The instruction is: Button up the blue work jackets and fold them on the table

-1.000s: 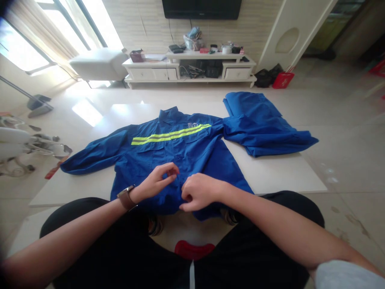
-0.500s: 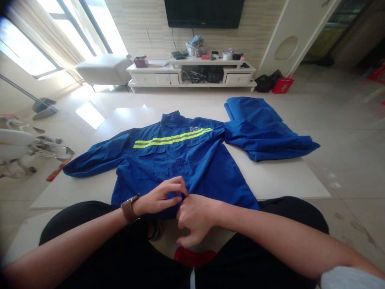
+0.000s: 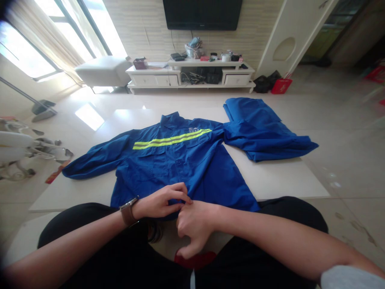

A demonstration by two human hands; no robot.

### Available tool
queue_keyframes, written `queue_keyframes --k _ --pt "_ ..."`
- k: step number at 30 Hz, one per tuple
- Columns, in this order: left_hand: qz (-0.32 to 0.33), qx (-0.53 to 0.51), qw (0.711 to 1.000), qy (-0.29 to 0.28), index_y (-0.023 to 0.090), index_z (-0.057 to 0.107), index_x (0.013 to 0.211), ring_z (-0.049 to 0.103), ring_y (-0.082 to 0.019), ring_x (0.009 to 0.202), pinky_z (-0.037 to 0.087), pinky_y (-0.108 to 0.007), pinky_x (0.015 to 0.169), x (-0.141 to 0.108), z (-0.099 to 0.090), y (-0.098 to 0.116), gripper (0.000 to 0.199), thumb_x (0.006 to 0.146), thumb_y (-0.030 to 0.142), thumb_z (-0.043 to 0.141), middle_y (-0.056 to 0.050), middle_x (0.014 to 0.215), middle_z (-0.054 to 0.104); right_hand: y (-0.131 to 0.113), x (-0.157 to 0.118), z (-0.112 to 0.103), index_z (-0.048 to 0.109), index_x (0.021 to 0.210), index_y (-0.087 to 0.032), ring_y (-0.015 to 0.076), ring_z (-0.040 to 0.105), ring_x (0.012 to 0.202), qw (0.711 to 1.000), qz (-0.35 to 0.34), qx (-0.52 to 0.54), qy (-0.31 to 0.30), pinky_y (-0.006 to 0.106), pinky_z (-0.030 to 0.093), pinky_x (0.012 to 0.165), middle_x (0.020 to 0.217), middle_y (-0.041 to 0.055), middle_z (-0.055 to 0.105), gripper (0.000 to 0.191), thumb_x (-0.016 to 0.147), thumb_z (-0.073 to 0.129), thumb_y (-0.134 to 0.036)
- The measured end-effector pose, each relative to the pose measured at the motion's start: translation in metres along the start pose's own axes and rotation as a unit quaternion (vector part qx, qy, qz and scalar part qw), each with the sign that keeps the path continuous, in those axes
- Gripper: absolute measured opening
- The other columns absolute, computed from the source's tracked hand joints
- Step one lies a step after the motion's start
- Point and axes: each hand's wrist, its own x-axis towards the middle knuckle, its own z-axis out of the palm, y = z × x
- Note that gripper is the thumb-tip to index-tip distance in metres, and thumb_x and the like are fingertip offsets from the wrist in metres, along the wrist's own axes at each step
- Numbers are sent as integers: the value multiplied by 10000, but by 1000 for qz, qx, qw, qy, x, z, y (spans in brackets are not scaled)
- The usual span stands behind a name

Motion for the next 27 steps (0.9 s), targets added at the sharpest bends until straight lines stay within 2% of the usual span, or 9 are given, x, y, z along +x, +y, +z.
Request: queue_keyframes --k 6,12,17,22,27 --pt "-15 -19 1000 6 182 692 1071 607 -161 940 506 -283 871 1 -1 1 173 979 282 584 -71 1048 597 1 0 4 703 558 -161 122 476 482 1000 4 -1 8 277 357 520 529 30 633 433 793 681 -524" --pt "-17 -32 999 -15 214 689 1191 610 -173 1005 507 -295 917 1 -1 1 242 982 247 571 -80 1111 599 0 1 5 711 580 -152 122 472 472 1000 -4 7 -7 275 325 489 531 35 636 445 791 672 -542" --pt "-25 -29 999 0 181 705 1046 603 -165 959 504 -288 889 1 -1 0 156 961 282 621 -70 1057 587 -2 1 5 720 594 -161 129 507 499 1000 10 3 -8 277 298 476 562 34 659 415 785 681 -527" --pt "-25 -31 999 -4 213 711 1148 601 -163 979 503 -282 901 1 1 -2 212 969 256 607 -67 1075 587 -2 2 3 730 607 -149 127 495 489 1000 11 -3 -24 277 301 481 551 39 652 428 777 691 -540" --pt "-27 -36 999 12 186 725 1030 600 -155 951 505 -274 878 1 1 -3 136 946 257 645 -61 1044 581 -3 2 3 735 616 -156 134 519 507 1000 17 0 -18 274 294 476 566 41 663 411 781 691 -530"
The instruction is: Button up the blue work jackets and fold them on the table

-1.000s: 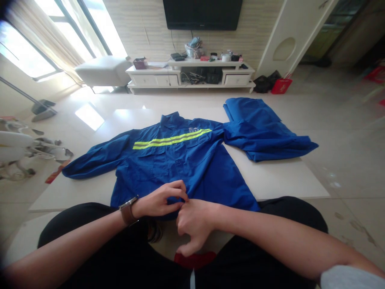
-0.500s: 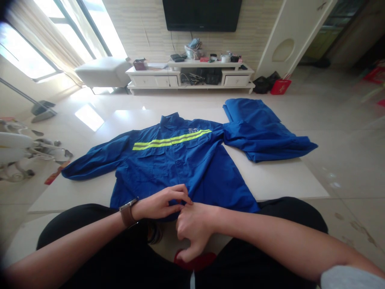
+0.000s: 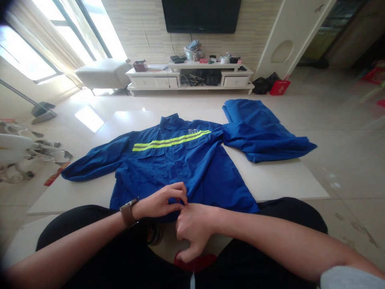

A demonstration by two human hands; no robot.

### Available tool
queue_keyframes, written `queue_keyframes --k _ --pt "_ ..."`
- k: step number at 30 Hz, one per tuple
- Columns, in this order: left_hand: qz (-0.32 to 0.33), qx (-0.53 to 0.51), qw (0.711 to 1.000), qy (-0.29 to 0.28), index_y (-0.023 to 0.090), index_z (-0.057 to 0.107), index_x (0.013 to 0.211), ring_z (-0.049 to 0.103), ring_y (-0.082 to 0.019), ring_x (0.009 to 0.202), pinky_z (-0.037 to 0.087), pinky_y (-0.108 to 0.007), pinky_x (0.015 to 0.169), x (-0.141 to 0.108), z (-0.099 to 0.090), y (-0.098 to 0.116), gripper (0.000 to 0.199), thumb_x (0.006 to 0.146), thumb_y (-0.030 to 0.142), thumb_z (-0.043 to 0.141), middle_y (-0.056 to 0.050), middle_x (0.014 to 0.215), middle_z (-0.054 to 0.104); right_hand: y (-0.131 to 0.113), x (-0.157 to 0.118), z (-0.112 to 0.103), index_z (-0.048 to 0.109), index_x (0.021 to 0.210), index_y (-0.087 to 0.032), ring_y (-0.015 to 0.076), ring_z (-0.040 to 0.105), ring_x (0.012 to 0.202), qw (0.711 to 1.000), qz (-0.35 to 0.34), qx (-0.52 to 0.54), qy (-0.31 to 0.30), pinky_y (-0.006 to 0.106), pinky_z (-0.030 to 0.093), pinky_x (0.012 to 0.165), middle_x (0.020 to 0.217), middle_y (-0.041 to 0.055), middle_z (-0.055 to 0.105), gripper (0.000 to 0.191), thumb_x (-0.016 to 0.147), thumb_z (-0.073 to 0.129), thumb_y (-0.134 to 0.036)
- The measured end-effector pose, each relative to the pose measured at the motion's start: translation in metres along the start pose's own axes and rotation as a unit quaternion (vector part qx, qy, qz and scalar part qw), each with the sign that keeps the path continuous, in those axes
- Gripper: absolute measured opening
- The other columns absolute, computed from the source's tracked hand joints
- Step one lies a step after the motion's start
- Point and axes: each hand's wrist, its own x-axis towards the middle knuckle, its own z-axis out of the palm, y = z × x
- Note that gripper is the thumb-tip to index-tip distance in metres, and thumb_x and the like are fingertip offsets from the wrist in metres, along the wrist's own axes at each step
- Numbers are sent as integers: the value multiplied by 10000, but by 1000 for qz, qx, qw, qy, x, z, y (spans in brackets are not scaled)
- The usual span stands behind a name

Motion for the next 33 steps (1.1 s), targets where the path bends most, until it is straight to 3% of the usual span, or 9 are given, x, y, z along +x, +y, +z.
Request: queue_keyframes --k 5,11,16,22,28,33 --pt "4 -6 1000 -10 212 727 1133 601 -158 963 504 -279 888 -1 2 0 213 976 288 604 -67 1053 584 1 1 1 729 603 -146 130 501 488 1000 -7 0 -1 270 313 486 549 47 652 422 779 692 -528" --pt "-2 -17 1000 6 184 733 991 602 -162 942 508 -279 865 1 1 1 159 955 303 635 -66 1028 591 0 0 1 725 606 -150 128 494 489 1000 -1 0 4 272 285 466 555 40 651 416 788 680 -521" --pt "-1 -32 999 -7 218 727 1151 605 -168 971 507 -291 896 0 4 0 235 989 298 577 -72 1054 595 2 0 2 718 596 -150 128 485 479 1000 -2 -5 2 274 320 490 546 42 645 421 789 685 -522" --pt "-2 -32 999 5 175 718 990 595 -162 932 501 -290 866 0 5 -3 162 960 307 628 -64 1009 586 1 1 2 734 617 -147 131 498 497 1000 1 -3 -9 273 303 478 557 45 654 412 792 683 -516" --pt "-2 -36 999 -13 218 738 1128 599 -167 960 514 -304 889 0 5 -2 217 972 265 595 -73 1054 592 2 1 4 716 585 -146 130 484 475 1000 -2 -1 -10 273 321 485 536 48 643 430 792 676 -521" --pt "-2 -31 1000 3 184 739 967 599 -159 933 512 -281 856 1 4 -1 124 941 259 644 -64 1018 594 0 1 3 733 617 -150 133 506 501 1000 10 0 -18 273 291 474 571 50 664 409 788 679 -517"
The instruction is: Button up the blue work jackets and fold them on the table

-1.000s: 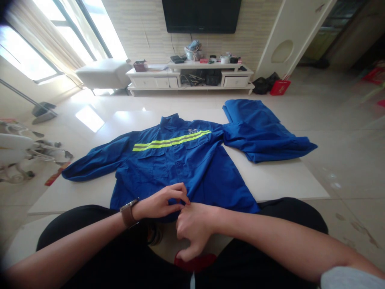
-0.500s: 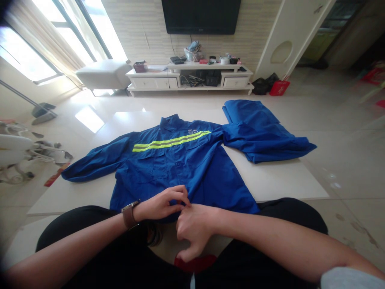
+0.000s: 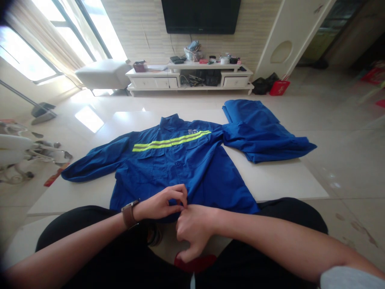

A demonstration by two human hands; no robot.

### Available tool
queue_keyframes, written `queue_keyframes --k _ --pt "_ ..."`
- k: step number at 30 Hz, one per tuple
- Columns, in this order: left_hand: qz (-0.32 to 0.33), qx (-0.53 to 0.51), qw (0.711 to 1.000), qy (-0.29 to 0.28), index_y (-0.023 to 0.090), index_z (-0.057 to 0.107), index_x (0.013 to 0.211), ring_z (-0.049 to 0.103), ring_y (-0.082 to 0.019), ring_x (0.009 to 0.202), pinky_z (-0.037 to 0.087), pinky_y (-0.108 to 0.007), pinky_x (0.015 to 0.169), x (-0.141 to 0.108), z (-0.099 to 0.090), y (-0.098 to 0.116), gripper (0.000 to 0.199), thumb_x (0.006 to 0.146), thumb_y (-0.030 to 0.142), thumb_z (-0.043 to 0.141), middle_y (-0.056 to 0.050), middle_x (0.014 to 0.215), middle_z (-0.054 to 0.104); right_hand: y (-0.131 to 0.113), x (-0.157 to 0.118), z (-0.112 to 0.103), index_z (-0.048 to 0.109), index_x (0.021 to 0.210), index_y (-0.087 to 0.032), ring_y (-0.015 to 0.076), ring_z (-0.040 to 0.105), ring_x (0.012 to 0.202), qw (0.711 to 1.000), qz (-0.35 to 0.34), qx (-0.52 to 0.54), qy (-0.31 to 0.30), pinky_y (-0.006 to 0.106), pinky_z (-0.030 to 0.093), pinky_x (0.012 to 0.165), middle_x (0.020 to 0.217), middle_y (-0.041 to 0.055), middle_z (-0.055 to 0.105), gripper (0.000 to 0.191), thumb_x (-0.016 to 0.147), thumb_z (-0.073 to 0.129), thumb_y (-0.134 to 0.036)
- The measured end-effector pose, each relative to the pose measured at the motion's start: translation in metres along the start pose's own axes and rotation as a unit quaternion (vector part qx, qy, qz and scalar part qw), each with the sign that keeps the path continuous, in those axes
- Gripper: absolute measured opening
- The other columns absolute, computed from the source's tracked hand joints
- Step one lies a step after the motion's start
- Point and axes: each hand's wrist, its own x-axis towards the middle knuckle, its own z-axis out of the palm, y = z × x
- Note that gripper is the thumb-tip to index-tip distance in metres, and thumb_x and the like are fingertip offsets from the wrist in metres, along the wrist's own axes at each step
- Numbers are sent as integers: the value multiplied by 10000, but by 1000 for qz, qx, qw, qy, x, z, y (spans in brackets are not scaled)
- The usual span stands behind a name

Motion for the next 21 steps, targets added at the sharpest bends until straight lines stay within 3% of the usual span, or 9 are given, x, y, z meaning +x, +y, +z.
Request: queue_keyframes --k 6,13,18,21 --pt "7 -3 1000 0 228 767 1082 596 -149 933 509 -270 862 0 1 0 188 945 224 638 -57 1011 585 2 0 1 719 587 -140 118 459 469 1000 -10 -2 6 269 310 485 533 46 638 431 797 664 -513" --pt "7 -4 1000 8 177 745 933 596 -145 925 503 -263 850 0 0 0 88 915 179 660 -53 993 592 1 0 2 731 611 -144 122 462 481 1000 -4 -7 5 272 286 461 549 36 647 419 784 673 -521" --pt "0 0 1000 -2 212 745 1108 598 -146 941 506 -261 856 -1 2 -1 204 930 195 648 -56 1035 588 -1 0 -1 734 608 -133 118 453 465 1000 -6 -22 -2 270 288 473 537 41 640 425 786 684 -516" --pt "-7 -2 1000 -6 204 745 1074 599 -141 927 507 -255 844 0 2 -2 174 918 203 669 -51 1030 587 -2 0 -1 739 614 -139 120 466 472 1000 -5 -24 1 270 270 467 550 43 652 406 781 695 -506"
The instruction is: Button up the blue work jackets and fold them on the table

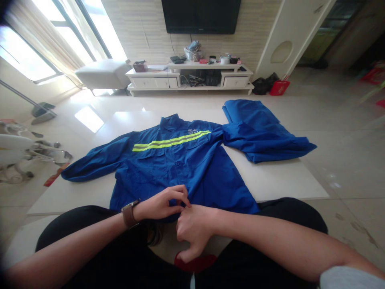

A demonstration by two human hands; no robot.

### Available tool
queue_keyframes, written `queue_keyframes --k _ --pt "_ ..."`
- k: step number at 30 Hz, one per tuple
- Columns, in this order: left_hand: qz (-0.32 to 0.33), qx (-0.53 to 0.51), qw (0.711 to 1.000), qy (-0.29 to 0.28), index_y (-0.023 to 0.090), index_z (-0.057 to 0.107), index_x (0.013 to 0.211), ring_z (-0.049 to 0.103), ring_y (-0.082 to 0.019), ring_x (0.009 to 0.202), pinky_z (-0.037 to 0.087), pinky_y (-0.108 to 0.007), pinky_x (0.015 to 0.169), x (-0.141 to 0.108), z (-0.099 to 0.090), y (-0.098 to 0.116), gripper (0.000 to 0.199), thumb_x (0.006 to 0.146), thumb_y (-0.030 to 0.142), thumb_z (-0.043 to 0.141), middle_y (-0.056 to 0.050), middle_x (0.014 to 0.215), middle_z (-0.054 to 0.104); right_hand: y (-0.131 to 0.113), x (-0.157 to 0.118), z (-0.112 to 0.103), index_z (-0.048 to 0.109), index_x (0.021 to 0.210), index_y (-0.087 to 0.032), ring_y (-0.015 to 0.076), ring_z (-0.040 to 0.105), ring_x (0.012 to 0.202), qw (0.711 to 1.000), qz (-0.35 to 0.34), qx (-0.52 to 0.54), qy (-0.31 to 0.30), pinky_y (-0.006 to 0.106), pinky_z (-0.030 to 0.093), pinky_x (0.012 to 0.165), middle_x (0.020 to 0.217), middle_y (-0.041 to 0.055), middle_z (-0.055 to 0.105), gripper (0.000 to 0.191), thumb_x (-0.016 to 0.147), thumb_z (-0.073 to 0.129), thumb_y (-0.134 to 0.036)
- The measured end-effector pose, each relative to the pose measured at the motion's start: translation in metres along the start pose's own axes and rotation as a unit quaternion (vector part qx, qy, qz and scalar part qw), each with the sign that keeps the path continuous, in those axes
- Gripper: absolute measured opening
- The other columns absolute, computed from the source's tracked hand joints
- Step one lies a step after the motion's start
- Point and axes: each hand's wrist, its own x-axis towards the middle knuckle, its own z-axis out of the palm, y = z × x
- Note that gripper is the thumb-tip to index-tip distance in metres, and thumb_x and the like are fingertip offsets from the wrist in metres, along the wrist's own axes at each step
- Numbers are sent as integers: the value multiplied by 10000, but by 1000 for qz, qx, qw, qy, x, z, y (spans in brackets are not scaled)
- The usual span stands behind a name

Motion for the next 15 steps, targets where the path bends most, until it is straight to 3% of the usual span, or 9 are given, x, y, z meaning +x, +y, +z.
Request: queue_keyframes --k 4,9,15 --pt "-3 2 1000 14 175 734 971 597 -141 913 503 -256 840 1 -1 -1 87 895 200 698 -45 999 593 0 -1 0 739 622 -150 127 487 491 1000 6 6 2 271 262 465 560 39 655 406 779 685 -521" --pt "-4 2 1000 18 195 751 1050 603 -138 893 502 -253 821 0 -1 -1 155 918 245 685 -48 991 607 0 -1 -2 734 621 -148 126 480 485 1000 9 -3 -5 280 273 471 552 34 647 423 796 669 -527" --pt "2 -1 999 36 156 730 873 599 -132 858 499 -248 796 1 -1 -2 59 889 205 702 -46 947 607 0 -1 -2 720 605 -160 134 505 507 1000 12 3 5 280 288 474 562 29 651 418 790 669 -533"
